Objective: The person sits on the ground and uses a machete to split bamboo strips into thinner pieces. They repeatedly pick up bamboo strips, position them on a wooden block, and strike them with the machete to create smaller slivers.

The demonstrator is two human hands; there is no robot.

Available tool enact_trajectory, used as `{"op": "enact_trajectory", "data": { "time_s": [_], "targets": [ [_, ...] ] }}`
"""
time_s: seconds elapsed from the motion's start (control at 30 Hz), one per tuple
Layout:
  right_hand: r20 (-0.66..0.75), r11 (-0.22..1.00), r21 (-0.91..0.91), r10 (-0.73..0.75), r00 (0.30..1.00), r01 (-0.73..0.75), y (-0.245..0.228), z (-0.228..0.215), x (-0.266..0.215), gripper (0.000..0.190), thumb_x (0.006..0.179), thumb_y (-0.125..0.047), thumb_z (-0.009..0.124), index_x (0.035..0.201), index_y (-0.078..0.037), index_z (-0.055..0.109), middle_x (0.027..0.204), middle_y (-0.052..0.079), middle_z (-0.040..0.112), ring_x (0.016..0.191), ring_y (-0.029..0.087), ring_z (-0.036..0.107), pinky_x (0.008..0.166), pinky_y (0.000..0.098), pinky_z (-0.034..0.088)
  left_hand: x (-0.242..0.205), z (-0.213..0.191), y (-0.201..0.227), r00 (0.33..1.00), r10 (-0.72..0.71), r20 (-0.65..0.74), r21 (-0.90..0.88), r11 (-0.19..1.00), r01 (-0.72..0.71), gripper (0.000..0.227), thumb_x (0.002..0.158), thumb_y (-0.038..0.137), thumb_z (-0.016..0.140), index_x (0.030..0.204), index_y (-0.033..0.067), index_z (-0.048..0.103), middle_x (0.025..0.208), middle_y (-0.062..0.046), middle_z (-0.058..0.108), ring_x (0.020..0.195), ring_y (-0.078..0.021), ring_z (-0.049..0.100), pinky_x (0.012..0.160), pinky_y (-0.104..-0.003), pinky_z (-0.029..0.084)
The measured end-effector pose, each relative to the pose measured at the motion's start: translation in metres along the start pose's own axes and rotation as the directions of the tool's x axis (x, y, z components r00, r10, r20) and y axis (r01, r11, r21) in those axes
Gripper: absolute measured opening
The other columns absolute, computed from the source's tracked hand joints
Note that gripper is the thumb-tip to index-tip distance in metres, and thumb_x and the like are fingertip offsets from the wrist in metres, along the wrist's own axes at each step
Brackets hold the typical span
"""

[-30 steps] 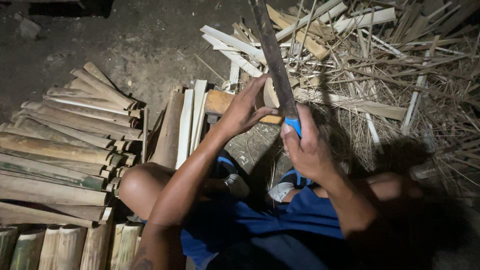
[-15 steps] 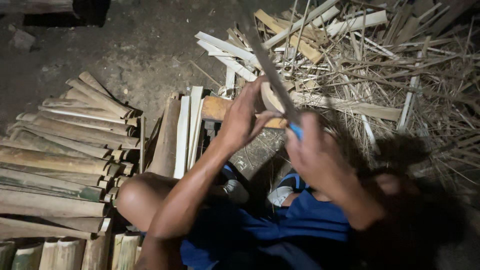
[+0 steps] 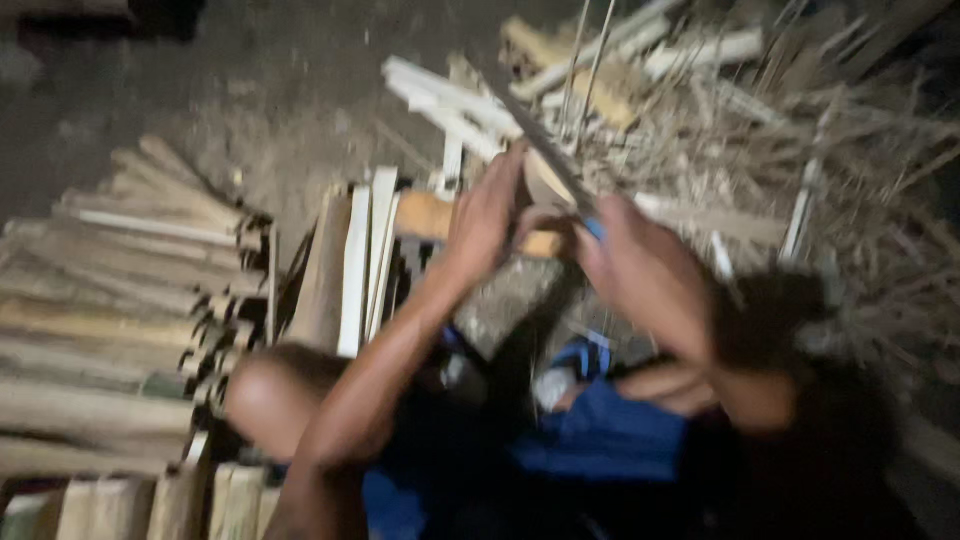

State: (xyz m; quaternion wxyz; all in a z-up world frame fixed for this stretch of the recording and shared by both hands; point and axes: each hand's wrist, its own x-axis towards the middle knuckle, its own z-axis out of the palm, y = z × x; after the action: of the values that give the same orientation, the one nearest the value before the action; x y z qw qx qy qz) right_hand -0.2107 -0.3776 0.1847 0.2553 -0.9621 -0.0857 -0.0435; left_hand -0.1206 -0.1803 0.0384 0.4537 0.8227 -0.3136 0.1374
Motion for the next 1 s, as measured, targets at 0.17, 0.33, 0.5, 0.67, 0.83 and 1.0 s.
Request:
{"op": "enact_trajectory", "data": {
  "time_s": [0.17,0.33,0.5,0.67,0.83,1.0],
  "targets": [
    [0.001,0.994,-0.108,-0.02,1.0,0.02,0.028,0.025,0.029,0.041,0.101,-0.023,0.057,0.13,0.001,0.041,0.07,0.026,0.065,0.062,0.047,0.064,0.053,0.0519,0.05,0.032,-0.049,0.017,0.96,0.042,-0.277,0.199,0.98,0.015,0.098,0.083,0.029,0.083,0.155,-0.0015,0.023,0.155,-0.029,0.034,0.142,-0.0507,0.036,0.117,-0.056,0.03],
    [0.21,0.989,-0.106,0.119,0.97,-0.099,0.013,-0.013,0.036,0.028,0.107,-0.027,0.046,0.122,-0.004,0.042,0.063,0.013,0.062,0.045,0.028,0.06,0.038,0.0425,0.048,0.167,-0.139,-0.04,0.995,-0.014,-0.1,0.626,0.776,0.074,0.021,0.113,0.021,0.057,0.125,0.0117,0.071,0.119,-0.014,0.074,0.112,-0.0319,0.07,0.097,-0.045,0.053],
    [0.179,0.99,-0.119,0.101,0.979,-0.08,0.018,-0.013,0.052,0.032,0.098,-0.029,0.058,0.118,-0.004,0.05,0.063,0.012,0.06,0.048,0.027,0.057,0.041,0.0402,0.048,0.178,-0.112,-0.136,0.946,0.293,-0.136,0.915,0.404,0.006,0.033,0.096,0.041,0.057,0.099,0.0164,0.078,0.095,-0.012,0.077,0.088,-0.0283,0.074,0.076,-0.047,0.056],
    [0.047,0.97,-0.105,-0.217,0.975,0.221,0.07,0.1,0.09,0.038,0.091,-0.029,0.07,0.117,-0.001,0.063,0.072,0.024,0.067,0.064,0.039,0.066,0.058,0.0473,0.054,0.159,-0.115,-0.089,0.996,-0.086,0.002,0.773,0.632,0.053,0.054,0.094,0.066,0.051,0.092,0.0217,0.082,0.081,-0.022,0.073,0.076,-0.0434,0.069,0.067,-0.058,0.053],
    [0.124,0.994,-0.067,-0.082,0.989,0.09,0.121,0.084,0.091,0.043,0.095,-0.035,0.064,0.122,-0.001,0.061,0.069,0.02,0.069,0.059,0.033,0.068,0.055,0.046,0.055,0.167,-0.147,-0.089,0.996,0.012,-0.094,0.696,0.716,0.057,0.059,0.103,0.065,0.051,0.099,0.0137,0.08,0.086,-0.023,0.072,0.079,-0.0437,0.067,0.069,-0.056,0.05],
    [0.451,0.97,-0.236,0.161,0.878,-0.057,0.122,0.162,0.104,0.041,0.103,-0.036,0.056,0.132,-0.007,0.056,0.072,0.018,0.07,0.059,0.033,0.067,0.052,0.0465,0.056,0.1,-0.084,-0.138,0.988,-0.075,-0.133,0.763,0.629,0.15,0.06,0.101,0.066,0.047,0.097,0.0161,0.08,0.084,-0.024,0.072,0.084,-0.0426,0.07,0.095,-0.061,0.043]
  ]
}}
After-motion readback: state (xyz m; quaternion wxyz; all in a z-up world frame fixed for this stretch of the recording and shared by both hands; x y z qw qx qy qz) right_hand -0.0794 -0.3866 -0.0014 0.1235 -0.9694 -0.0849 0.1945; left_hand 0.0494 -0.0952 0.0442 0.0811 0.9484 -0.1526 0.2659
